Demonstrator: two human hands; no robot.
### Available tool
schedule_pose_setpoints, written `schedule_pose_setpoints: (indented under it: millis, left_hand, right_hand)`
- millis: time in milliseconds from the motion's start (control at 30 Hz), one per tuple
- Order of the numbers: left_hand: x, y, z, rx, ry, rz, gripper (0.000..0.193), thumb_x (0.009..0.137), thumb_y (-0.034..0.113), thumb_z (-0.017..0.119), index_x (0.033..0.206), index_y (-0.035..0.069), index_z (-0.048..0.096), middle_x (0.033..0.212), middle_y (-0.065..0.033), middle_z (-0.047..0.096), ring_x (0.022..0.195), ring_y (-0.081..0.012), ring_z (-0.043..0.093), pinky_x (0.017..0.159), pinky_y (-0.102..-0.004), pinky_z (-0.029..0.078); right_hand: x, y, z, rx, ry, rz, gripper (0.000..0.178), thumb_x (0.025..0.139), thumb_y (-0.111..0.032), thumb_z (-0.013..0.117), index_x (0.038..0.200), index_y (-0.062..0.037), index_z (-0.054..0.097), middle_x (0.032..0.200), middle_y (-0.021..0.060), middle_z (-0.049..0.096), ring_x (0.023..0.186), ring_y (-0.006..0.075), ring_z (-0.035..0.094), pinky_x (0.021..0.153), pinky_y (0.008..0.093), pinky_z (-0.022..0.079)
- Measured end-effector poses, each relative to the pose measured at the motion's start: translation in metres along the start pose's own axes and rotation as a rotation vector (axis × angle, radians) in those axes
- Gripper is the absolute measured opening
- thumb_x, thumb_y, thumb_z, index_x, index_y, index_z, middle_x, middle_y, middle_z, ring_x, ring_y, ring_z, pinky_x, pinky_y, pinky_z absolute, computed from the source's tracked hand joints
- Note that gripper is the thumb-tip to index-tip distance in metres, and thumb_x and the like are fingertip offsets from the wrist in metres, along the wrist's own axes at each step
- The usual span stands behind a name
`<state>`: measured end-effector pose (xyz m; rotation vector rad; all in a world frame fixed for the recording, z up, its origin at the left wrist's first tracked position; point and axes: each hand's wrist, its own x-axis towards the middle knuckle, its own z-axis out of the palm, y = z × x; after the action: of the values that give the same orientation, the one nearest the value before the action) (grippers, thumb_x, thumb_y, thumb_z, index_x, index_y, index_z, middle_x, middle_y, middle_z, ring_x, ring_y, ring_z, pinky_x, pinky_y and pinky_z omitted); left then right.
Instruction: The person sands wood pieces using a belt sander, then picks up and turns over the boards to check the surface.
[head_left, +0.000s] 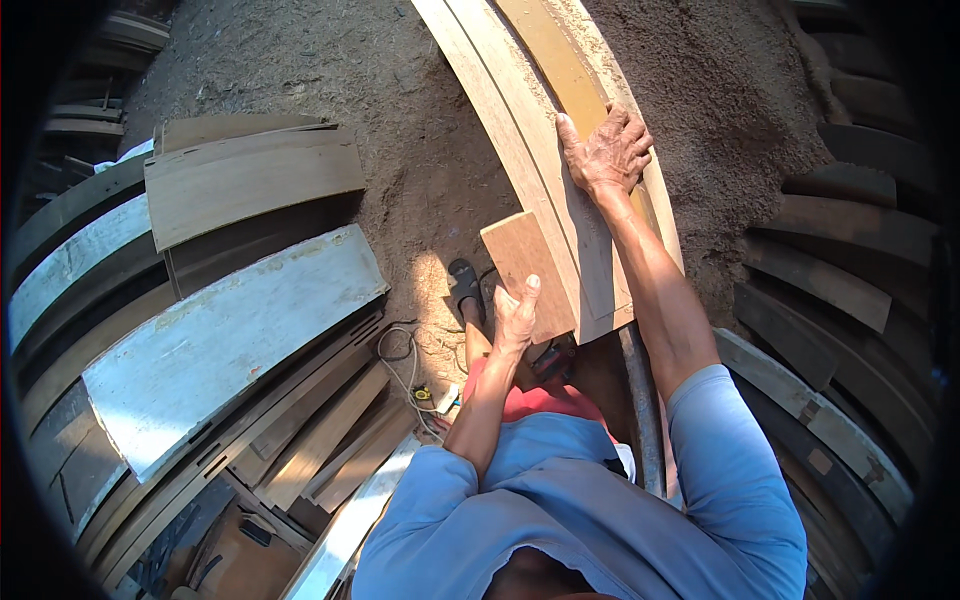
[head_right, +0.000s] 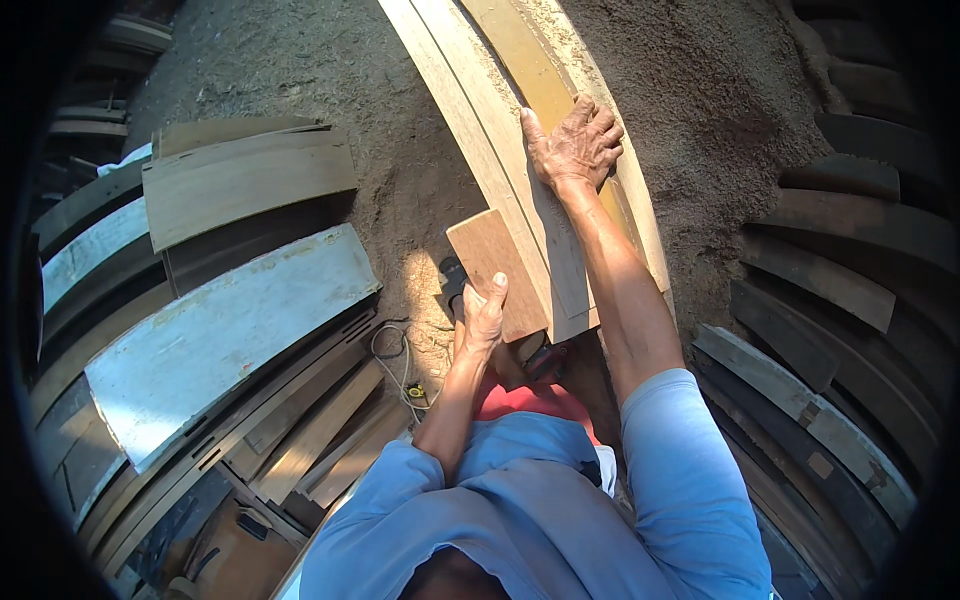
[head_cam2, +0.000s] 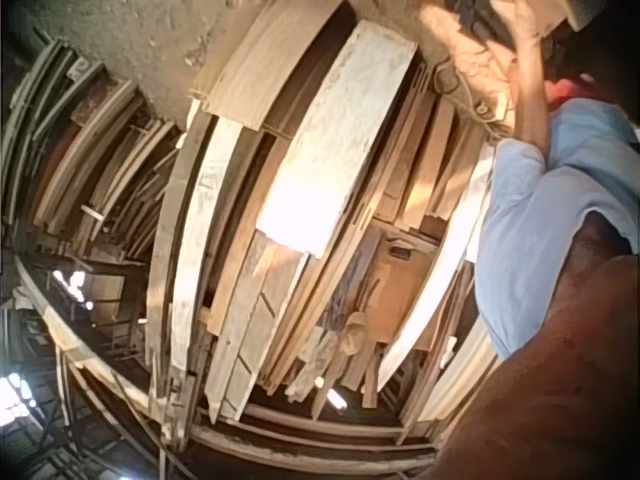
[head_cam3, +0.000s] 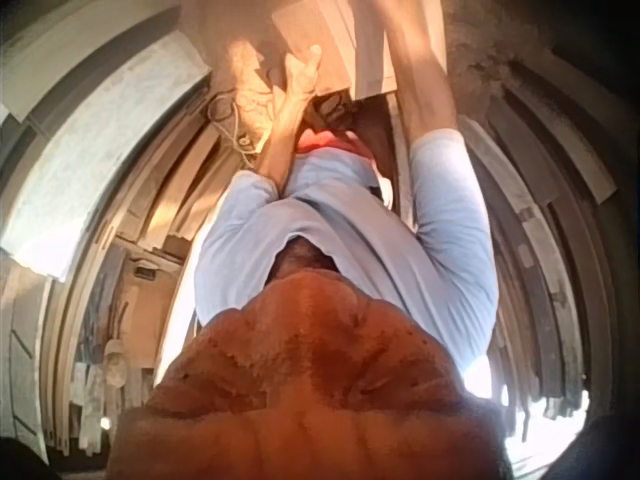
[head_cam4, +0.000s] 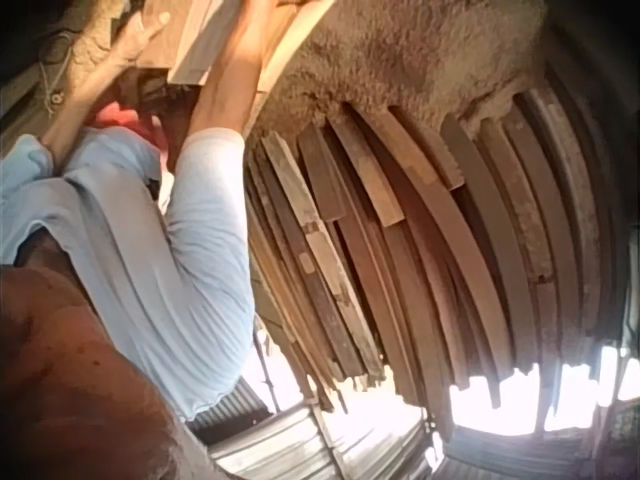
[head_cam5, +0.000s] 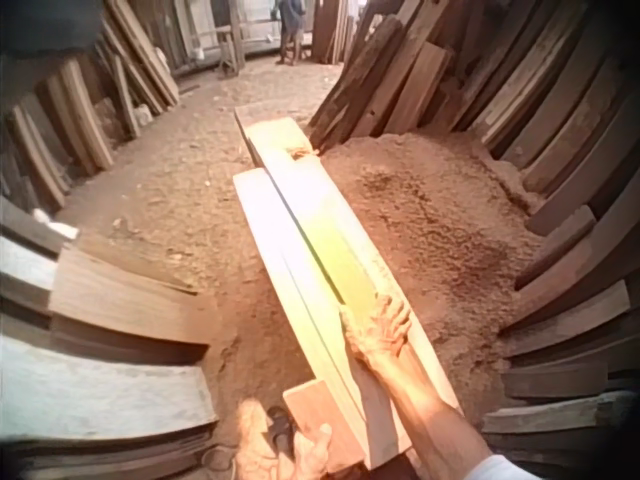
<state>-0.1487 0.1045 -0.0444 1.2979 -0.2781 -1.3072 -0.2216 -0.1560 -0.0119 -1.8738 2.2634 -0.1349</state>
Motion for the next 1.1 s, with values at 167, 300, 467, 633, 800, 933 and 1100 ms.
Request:
schedule_pose_setpoints:
  millis: [167, 300, 467, 633, 800, 933, 1100]
  left_hand:
    - [0.034, 0.018, -0.001, 0.024, -0.004, 0.009, 0.058, 0.092, 0.033, 0.076, 0.131, -0.005, 0.057, 0.121, -0.0123, 0.066, 0.106, -0.0192, 0.061, 0.096, -0.0358, 0.047]
    - [0.048, 0.02, -0.002, 0.025, 0.02, 0.021, 0.054, 0.092, 0.033, 0.078, 0.126, -0.005, 0.061, 0.114, -0.0108, 0.068, 0.101, -0.0182, 0.062, 0.09, -0.0349, 0.049]
    - [0.072, 0.04, -0.002, 0.026, -0.004, 0.017, 0.057, 0.093, 0.031, 0.076, 0.131, -0.006, 0.056, 0.118, -0.0123, 0.067, 0.103, -0.0198, 0.063, 0.093, -0.0359, 0.051]
    - [0.075, 0.049, -0.007, -0.086, -0.085, -0.162, 0.061, 0.092, 0.035, 0.076, 0.132, -0.007, 0.054, 0.121, -0.0121, 0.065, 0.107, -0.0199, 0.062, 0.097, -0.0374, 0.049]
    - [0.07, 0.045, -0.028, -0.386, -0.122, -0.228, 0.046, 0.099, 0.047, 0.059, 0.123, 0.007, 0.058, 0.13, -0.0158, 0.061, 0.126, -0.0296, 0.055, 0.11, -0.0477, 0.041]
    - [0.079, 0.025, -0.068, -0.492, -0.062, -0.23, 0.063, 0.102, 0.06, 0.045, 0.134, 0.005, 0.039, 0.133, -0.0207, 0.057, 0.118, -0.0332, 0.059, 0.1, -0.0521, 0.047]
    - [0.096, 0.032, -0.037, -0.353, 0.24, -0.279, 0.069, 0.103, 0.064, 0.033, 0.136, 0.006, 0.048, 0.134, -0.0148, 0.058, 0.113, -0.0276, 0.061, 0.097, -0.0443, 0.049]
  right_hand:
    - [0.0, -0.006, -0.005, 0.008, -0.018, 0.0, 0.088, 0.084, -0.074, 0.06, 0.142, -0.0129, 0.034, 0.137, 0.0223, 0.036, 0.128, 0.0394, 0.033, 0.107, 0.0601, 0.027]
    - [-0.004, -0.002, -0.005, 0.011, -0.001, -0.007, 0.087, 0.084, -0.074, 0.06, 0.141, -0.0128, 0.035, 0.137, 0.0224, 0.036, 0.128, 0.0395, 0.033, 0.107, 0.0605, 0.027]
    - [-0.005, -0.001, -0.001, 0.012, 0.021, -0.019, 0.088, 0.084, -0.075, 0.06, 0.141, -0.0124, 0.036, 0.137, 0.0226, 0.036, 0.129, 0.0399, 0.034, 0.107, 0.0605, 0.028]
    - [-0.002, 0.0, -0.003, 0.011, 0.027, -0.009, 0.09, 0.083, -0.076, 0.06, 0.14, -0.0105, 0.037, 0.138, 0.0234, 0.038, 0.129, 0.0407, 0.034, 0.108, 0.0595, 0.028]
    - [-0.002, -0.003, -0.008, 0.037, 0.001, -0.009, 0.085, 0.084, -0.072, 0.061, 0.139, -0.0106, 0.038, 0.136, 0.0223, 0.037, 0.128, 0.0386, 0.034, 0.108, 0.0587, 0.028]
    - [-0.003, -0.003, -0.012, 0.068, -0.02, -0.005, 0.086, 0.084, -0.072, 0.061, 0.14, -0.0112, 0.037, 0.134, 0.0207, 0.037, 0.128, 0.0377, 0.033, 0.109, 0.0585, 0.026]
    - [-0.002, -0.005, -0.009, 0.062, -0.032, 0.015, 0.087, 0.083, -0.072, 0.062, 0.14, -0.012, 0.037, 0.136, 0.0205, 0.037, 0.129, 0.0382, 0.033, 0.109, 0.0585, 0.026]
